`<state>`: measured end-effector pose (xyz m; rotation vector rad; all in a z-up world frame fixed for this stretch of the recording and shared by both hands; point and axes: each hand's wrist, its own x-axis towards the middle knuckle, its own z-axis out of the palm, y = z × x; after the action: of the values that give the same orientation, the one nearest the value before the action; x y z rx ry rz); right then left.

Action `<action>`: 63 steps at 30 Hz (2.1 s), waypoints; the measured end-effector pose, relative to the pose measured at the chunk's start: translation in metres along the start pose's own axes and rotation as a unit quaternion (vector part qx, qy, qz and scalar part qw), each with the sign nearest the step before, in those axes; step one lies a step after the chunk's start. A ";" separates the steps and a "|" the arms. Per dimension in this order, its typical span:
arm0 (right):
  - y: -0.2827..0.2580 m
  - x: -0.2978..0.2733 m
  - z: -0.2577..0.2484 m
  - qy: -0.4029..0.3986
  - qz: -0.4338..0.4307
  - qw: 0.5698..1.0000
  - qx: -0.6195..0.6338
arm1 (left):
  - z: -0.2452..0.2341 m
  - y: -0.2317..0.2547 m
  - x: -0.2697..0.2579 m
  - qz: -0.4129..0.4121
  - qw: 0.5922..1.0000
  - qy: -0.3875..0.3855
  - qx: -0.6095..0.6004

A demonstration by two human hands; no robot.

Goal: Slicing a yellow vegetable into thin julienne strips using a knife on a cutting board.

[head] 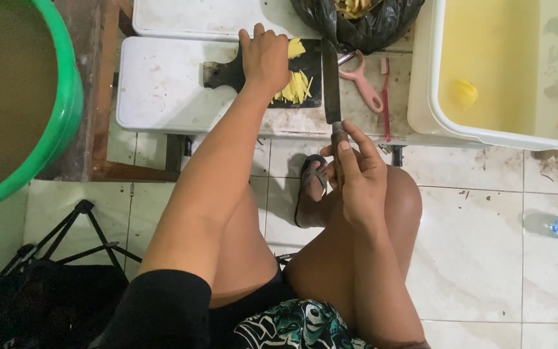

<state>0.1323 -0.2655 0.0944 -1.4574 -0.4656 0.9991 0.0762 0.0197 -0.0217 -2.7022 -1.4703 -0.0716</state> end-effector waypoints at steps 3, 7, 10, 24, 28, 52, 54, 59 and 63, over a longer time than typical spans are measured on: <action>-0.007 -0.005 0.005 0.002 0.020 1.000 0.008 | 0.006 0.000 0.000 0.012 1.000 0.018 0.011; -0.006 -0.003 0.004 -0.001 0.013 1.000 -0.003 | 0.006 -0.001 0.002 0.015 1.000 0.013 0.013; -0.002 -0.003 0.002 -0.010 -0.014 1.000 -0.008 | 0.004 -0.001 0.001 0.016 1.000 -0.005 0.015; 0.000 -0.004 0.002 -0.014 -0.014 1.000 -0.019 | 0.000 -0.008 -0.005 0.012 0.998 0.059 -0.012; 0.003 -0.003 0.003 -0.012 -0.016 1.000 -0.021 | 0.000 -0.008 -0.006 0.010 0.997 0.069 -0.036; 0.031 0.011 0.006 -0.018 -0.042 0.996 -0.080 | -0.002 -0.036 -0.018 -0.081 0.948 0.142 -0.273; 0.045 0.016 0.011 -0.039 -0.070 0.986 -0.146 | -0.004 -0.049 -0.022 -0.065 0.945 0.177 -0.269; 0.066 0.017 0.038 -0.058 -0.065 0.967 -0.239 | -0.012 -0.076 -0.040 -0.035 0.973 0.133 -0.185; 0.061 0.007 0.060 -0.046 -0.008 0.940 -0.339 | -0.019 -0.080 -0.060 -0.022 0.997 -0.023 -0.063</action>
<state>0.0719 -0.2344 0.0415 -2.0137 -0.9539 0.9375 -0.0241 0.0114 -0.0043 -2.7883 -1.5908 -0.1080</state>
